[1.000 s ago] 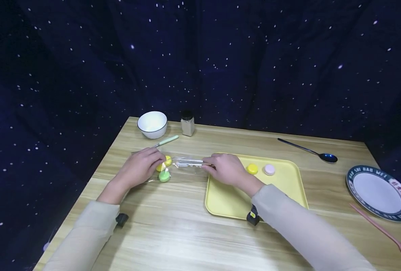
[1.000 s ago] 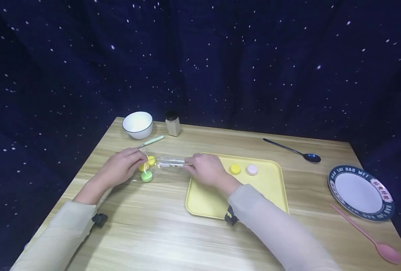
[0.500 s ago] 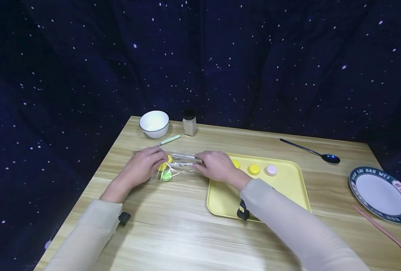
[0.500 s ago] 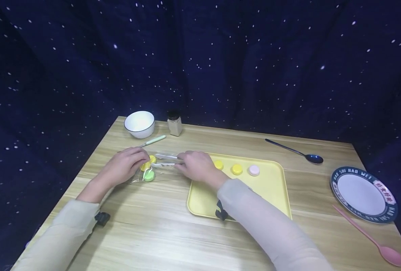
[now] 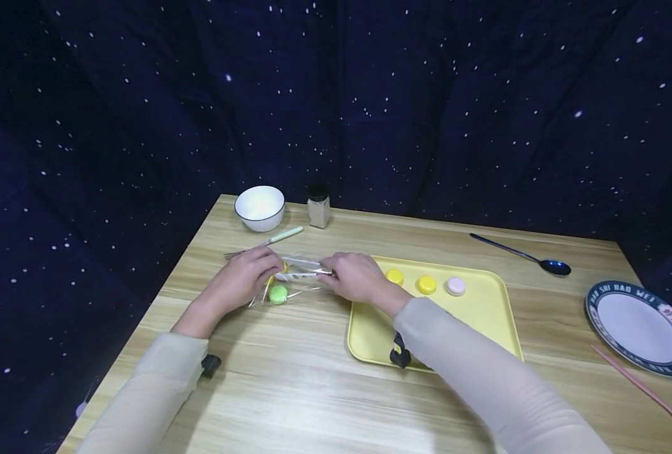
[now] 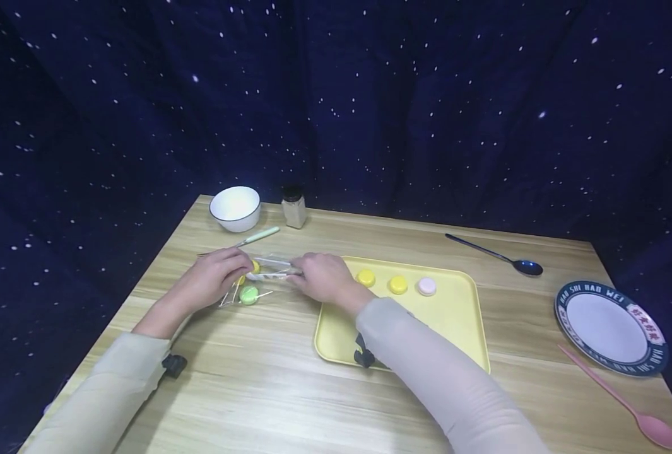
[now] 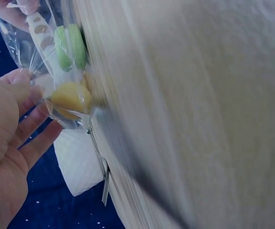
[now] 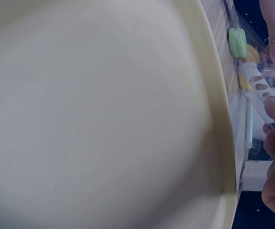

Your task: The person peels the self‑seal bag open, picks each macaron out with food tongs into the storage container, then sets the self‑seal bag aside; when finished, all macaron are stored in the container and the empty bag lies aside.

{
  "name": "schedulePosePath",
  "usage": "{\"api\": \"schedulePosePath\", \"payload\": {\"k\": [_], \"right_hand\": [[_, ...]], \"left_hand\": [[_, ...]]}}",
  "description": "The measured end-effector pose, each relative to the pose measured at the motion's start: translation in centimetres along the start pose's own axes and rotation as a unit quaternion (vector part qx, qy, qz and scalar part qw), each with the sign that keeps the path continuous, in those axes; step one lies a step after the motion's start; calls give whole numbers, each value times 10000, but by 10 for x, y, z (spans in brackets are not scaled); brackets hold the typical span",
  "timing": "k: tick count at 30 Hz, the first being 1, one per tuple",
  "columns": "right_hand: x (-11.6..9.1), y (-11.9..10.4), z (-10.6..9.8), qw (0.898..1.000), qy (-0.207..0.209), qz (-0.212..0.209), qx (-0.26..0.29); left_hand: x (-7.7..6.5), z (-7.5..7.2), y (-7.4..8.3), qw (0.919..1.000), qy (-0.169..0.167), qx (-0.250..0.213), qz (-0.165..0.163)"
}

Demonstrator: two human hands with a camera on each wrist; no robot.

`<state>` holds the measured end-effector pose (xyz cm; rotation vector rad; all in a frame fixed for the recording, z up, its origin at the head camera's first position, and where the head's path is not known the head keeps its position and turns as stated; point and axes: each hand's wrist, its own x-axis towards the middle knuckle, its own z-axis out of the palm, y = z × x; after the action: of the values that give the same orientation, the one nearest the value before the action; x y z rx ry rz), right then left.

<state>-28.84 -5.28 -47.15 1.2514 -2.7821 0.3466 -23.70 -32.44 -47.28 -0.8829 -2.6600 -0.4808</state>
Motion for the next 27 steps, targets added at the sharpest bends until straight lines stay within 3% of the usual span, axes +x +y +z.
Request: {"api": "schedulePosePath", "payload": {"k": [17,27], "right_hand": [[-51,18,-32,9993,319,-23,-181],[-117,51,-67,9965,823,100,90]], "left_hand": [[1,1,2,9996,6,291,-22],[-3,1,5,9990,72,227,-387]]}}
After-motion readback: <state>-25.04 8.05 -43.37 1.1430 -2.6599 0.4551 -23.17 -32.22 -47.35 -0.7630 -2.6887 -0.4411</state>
